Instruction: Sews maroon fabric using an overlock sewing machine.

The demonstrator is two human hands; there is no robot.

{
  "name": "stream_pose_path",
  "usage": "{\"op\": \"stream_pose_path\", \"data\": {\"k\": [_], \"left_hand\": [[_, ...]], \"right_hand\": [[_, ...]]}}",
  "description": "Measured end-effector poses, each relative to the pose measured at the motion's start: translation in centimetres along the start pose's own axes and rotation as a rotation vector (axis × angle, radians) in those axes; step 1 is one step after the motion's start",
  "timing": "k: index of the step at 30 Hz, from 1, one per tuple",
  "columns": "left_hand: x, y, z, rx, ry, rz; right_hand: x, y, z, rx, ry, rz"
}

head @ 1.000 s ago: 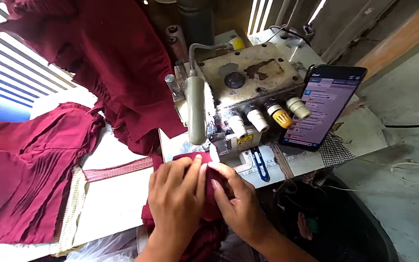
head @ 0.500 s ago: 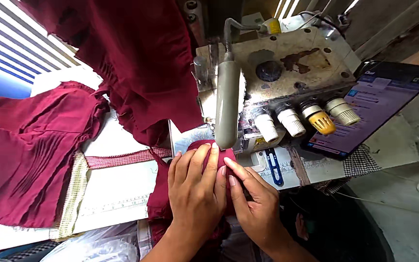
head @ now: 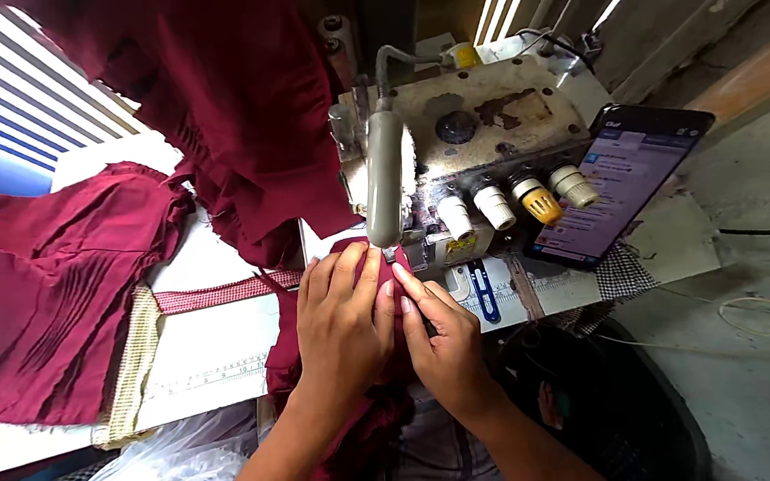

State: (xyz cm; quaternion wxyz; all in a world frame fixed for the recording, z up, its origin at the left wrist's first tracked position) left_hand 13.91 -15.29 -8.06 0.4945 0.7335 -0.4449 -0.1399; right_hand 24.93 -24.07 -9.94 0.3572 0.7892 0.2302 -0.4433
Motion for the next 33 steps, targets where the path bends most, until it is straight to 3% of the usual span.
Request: {"op": "stream_pose_path", "data": {"k": [5,11,16,24,33], "left_hand": [[-0.2,0.7,0.0,-0.038,-0.011,0.003],[2.6,1.4,1.4,0.066,-0.005,0.063],[1.3,0.0,1.9,0.142,0.015,0.112],[0.6,0.3,1.9,0.120,0.016,0.176],[-1.7,1.3,-0.5,0.023,-0.059,0.240]], "right_hand": [[0.9,-0.4,0.6,0.018,-0.028,-0.067],[2.3,0.1,1.7,-0.101,-0.388,-0.620],[1.6,1.3,2.0,-0.069,-0.258,-0.430],[0.6,1.0,2.3,0.005,-0.016,-0.186],[-0.1,0.1,0.7,0.045,-0.006,-0.105]]}}
Point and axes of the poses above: each hand's wrist, its own z-axis away from the middle knuckle, its own y-axis out of the back of the hand, x = y × z, the point moved 1 cm from there along -z, towards the middle knuckle, and after that the axes turned 4 degrees about -y, right-handed, at the moved point
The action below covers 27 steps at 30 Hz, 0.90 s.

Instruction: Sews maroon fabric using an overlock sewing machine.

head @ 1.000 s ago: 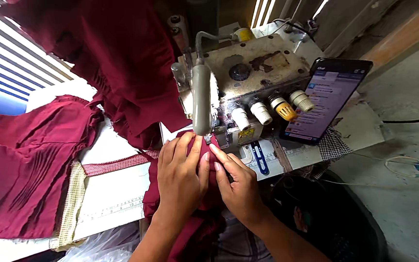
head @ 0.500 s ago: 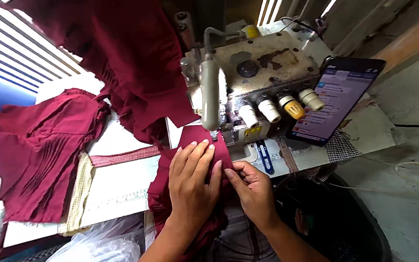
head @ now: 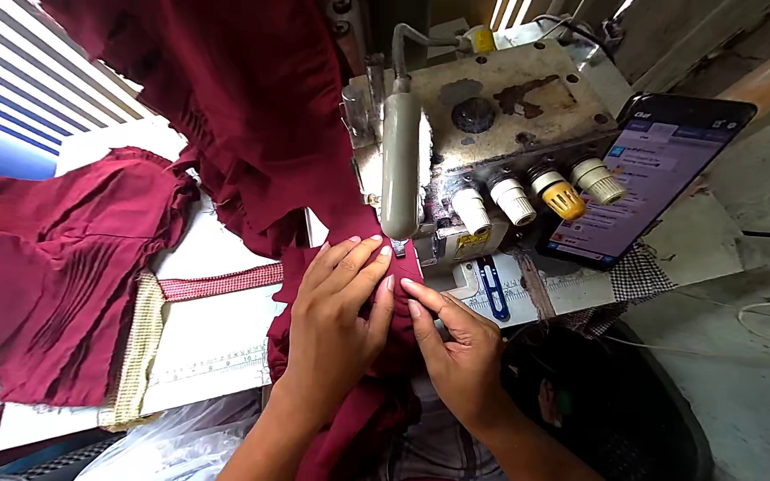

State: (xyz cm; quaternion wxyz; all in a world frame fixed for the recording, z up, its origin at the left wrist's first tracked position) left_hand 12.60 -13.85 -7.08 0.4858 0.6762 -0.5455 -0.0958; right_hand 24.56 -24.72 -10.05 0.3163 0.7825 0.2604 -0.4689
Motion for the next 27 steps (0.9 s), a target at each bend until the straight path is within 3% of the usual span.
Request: {"op": "stream_pose_path", "data": {"k": [12,16,20,24,27], "left_hand": [[-1.7,-0.2,-0.7,-0.040,-0.029,-0.005],[1.9,0.9,4.2,0.202,0.006,0.029],[5.7,-2.1,10.3,0.067,0.214,0.296],[6.4,-4.2,13.0,0.063,0.333,0.121],[5.7,-3.3,12.2,0.122,0.300,0.007]], "right_hand": [[1.9,-1.2,-0.5,0.071,0.060,0.061],[2.9,0.1,1.6,-0.063,-0.082,0.038],[1.6,1.4,3.7,-0.113,-0.097,0.019],[-1.1,1.7,4.0,-0.135,0.029,-0.001],[-2.3,1.5,4.0,-0.199,0.059,0.012]]}}
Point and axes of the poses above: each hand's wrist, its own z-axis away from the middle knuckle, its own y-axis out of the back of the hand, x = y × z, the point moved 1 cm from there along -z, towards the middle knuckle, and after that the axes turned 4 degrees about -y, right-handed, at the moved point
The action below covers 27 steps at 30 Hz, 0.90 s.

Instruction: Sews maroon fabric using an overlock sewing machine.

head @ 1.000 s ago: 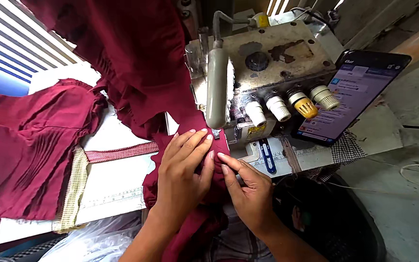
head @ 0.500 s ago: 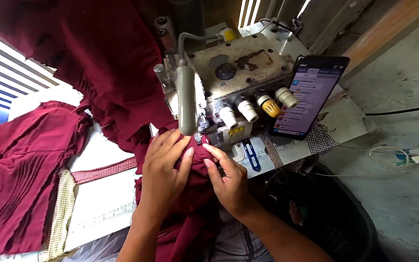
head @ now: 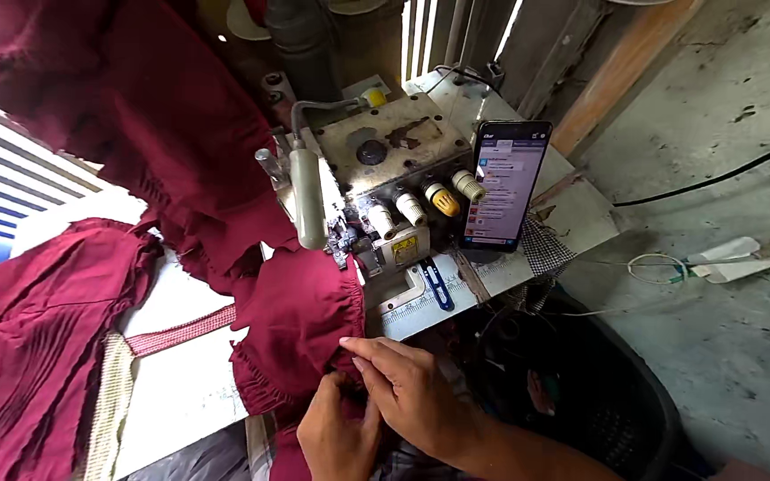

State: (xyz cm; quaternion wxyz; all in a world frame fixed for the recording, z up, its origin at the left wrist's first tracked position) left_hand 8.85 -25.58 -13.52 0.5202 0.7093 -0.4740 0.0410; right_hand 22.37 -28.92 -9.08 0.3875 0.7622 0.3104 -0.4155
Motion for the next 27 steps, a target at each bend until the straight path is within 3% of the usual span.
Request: {"op": "stream_pose_path", "data": {"k": [4,8,13,17,22,27], "left_hand": [[-0.8,1.9,-0.5,-0.064,-0.038,0.171],[-0.7,4.7,0.2,-0.137,0.051,0.365],[0.8,7.4,-1.6,0.000,-0.097,0.166],[2.2,8.8,-5.6,0.103,-0.199,0.052],[1.6,4.9,-11.4,0.118,-0.218,-0.364],[0.1,6.1,-11.3,-0.002,-0.526,-0.330]], "right_hand": [[0.0,1.3,-0.9,-0.137,0.031,0.038],[0.2,3.0,-2.7,-0.259,0.163,0.376],[-1.4,3.7,-6.5,-0.244,0.373,0.576],[-2.4,3.7,-8.7,-0.249,0.490,0.497],[-0.6,4.2,-9.6,-0.146,0.446,0.252],[3.2,4.1,-6.0,-0.193,0.359,0.062]]}}
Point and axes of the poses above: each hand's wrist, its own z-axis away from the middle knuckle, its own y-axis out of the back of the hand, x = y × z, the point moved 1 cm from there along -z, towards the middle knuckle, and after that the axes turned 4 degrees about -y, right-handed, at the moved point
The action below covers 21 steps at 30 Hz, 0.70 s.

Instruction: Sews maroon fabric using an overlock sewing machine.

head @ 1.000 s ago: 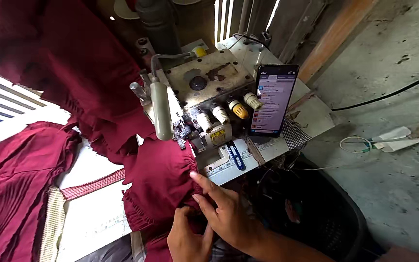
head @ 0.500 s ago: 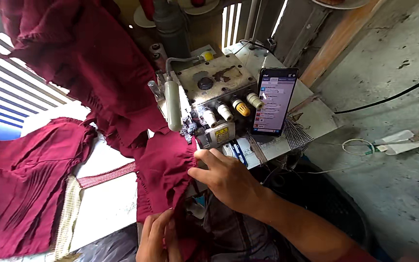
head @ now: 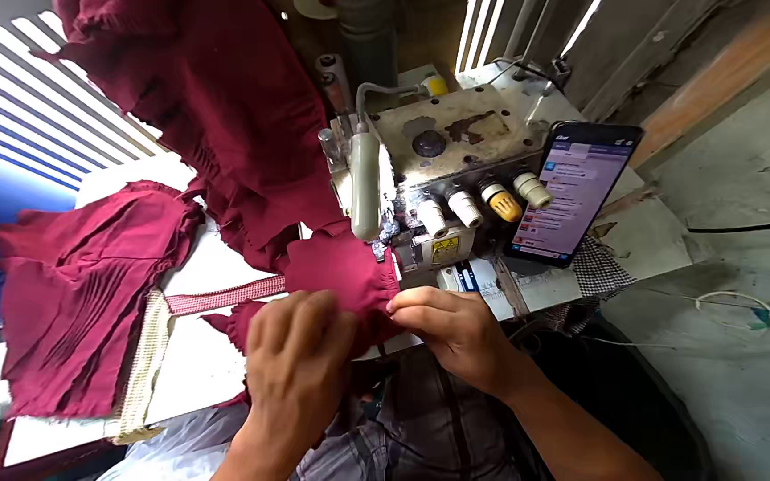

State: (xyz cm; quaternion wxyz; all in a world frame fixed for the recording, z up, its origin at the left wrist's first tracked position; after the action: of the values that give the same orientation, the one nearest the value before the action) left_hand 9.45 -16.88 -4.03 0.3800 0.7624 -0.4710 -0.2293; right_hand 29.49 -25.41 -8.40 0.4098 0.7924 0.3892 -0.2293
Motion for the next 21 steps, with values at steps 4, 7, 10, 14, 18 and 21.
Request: {"op": "stream_pose_path", "data": {"k": [4,7,10,14,18,21], "left_hand": [[-0.1,-1.9,1.2,-0.108,-0.210,0.277],[-0.4,-2.4,1.1,-0.134,-0.222,0.304],[-0.1,-2.4,0.4,-0.192,-0.097,0.193],[0.2,-2.3,0.0,-0.236,-0.042,0.150],[-0.4,-2.4,-0.5,-0.243,-0.037,0.187],[-0.8,-2.3,-1.2,-0.254,-0.027,0.193]], "right_hand": [[1.7,-1.5,2.3,0.078,-0.013,-0.029],[1.3,-1.7,2.7,0.129,-0.037,-0.015],[0.9,-1.5,2.9,0.146,-0.051,0.018],[0.8,-1.5,2.7,0.165,-0.058,0.024],[0.8,-1.6,2.1,0.174,-0.086,0.032],[1.1,-1.7,1.5,0.185,-0.082,0.055]]}}
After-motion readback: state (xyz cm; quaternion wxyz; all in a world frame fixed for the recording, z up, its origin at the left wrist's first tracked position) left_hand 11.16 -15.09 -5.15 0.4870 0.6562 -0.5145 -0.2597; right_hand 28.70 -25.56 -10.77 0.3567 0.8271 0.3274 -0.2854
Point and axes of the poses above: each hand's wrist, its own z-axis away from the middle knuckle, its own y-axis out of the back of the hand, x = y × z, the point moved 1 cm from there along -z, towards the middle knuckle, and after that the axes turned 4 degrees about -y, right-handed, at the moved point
